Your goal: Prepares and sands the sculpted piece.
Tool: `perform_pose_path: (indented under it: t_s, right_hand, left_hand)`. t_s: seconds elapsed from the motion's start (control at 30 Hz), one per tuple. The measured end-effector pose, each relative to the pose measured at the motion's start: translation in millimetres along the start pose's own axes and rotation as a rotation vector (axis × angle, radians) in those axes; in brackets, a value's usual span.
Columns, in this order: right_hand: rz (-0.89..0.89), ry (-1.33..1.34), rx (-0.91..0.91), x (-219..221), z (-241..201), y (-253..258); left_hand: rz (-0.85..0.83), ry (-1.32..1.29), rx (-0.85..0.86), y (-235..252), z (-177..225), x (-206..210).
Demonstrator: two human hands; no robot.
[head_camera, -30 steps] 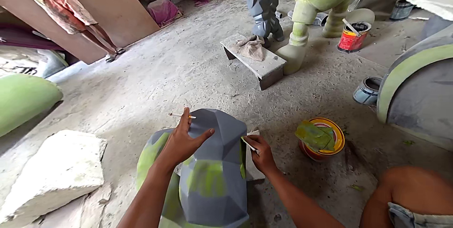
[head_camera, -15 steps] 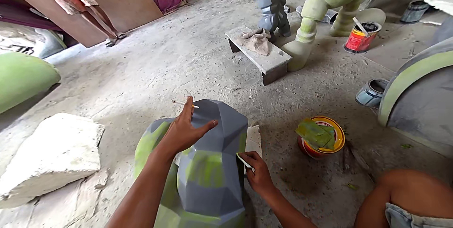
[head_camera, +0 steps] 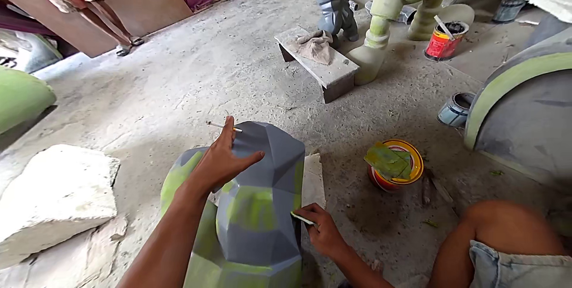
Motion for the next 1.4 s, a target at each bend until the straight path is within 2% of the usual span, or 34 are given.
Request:
perform_pose_path:
  t_s: [0.17,0.33,0.53,0.63,0.73,0.97,1.1,1.27,1.4]
  right_hand:
    - [0.02,0.011,-0.026,6.3,1.7,-27.1]
    - [-0.046,0.018,0.009,-1.1,8.4,-30.1]
    - [0.162,0.031,0.06,-12.1,10.5,2.7]
    - [0.204,-0.062,0.047,-3.2,6.5,14.5]
    - [0.212,-0.23,0.026,10.3,1.5,5.5]
    - [0.023,-0.4,-0.057,15.6,5.7,-36.8]
    - [-0.065,-0.384,-0.095,3.1,13.2,-48.5]
    - [0.146,-0.229,-0.031,-7.7,8.3,-24.5]
    - [0.123,-0.216,-0.01,4.3,0.7,-14.9]
  left_hand:
    - [-0.011,0.009,-0.006,0.3,-0.1,1.9]
    - [-0.005,0.012,-0.004,-1.6,-2.5,2.1]
    - [-0.006,0.012,-0.014,-2.7,-1.3,1.6]
    - [-0.006,0.005,-0.008,-3.0,-0.9,1.1]
    - [-0.006,-0.012,-0.001,-2.4,-0.5,1.8]
    - [-0.01,0.028,0.009,-1.4,1.4,3.3]
    - [-0.002,0.007,0.005,-2.0,-0.4,2.0]
    - [-0.011,-0.009,0.0,-2.7,-1.3,2.7]
    - [-0.013,-0.025,-0.008,-3.6,0.7,2.6]
Point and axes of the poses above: each hand's wrist, its own y-axis towards the middle knuckle, its own x-axis out of the palm, z = x × y, the point moved 4 cm from there along y, towards the middle knuckle, and after that the axes turned 9 degrees about z, right-handed, at the moved point
